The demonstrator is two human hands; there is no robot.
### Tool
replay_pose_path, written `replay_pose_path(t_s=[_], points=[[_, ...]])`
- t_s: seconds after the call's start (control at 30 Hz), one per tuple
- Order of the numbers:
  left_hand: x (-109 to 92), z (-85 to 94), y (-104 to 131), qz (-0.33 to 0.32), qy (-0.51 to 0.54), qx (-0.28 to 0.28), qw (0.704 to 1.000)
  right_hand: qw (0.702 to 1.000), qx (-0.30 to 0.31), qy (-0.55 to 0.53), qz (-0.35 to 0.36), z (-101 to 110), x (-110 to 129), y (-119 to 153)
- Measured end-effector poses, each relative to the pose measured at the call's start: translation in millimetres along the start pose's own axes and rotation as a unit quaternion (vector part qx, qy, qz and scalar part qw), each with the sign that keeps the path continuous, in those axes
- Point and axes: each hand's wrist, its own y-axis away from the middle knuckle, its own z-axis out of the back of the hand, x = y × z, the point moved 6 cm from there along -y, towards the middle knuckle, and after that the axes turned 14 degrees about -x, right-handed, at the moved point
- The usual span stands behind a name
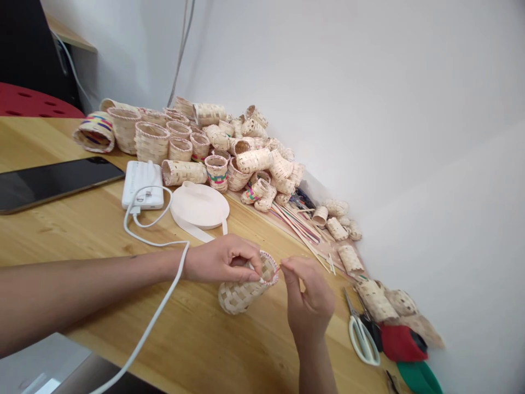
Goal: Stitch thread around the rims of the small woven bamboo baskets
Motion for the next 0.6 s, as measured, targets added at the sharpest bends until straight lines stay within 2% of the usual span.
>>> replay_pose_path(t_s=[0.1,0.17,0.6], points=[[1.6,0.8,-0.5,0.001,0.011,0.007,1.0,0.996,0.084,0.005,0.034,-2.1,-0.2,-2.4],[1.7,1.2,-0.8,-0.005,0.019,0.012,1.0,0.993,0.11,0.013,0.039,-0.7,-2.4,-3.9],[-0.5,0.9,-1.2,-0.019,0.024,0.026,0.999,0.984,0.167,0.013,0.063,-4.5,-1.7,-0.3]])
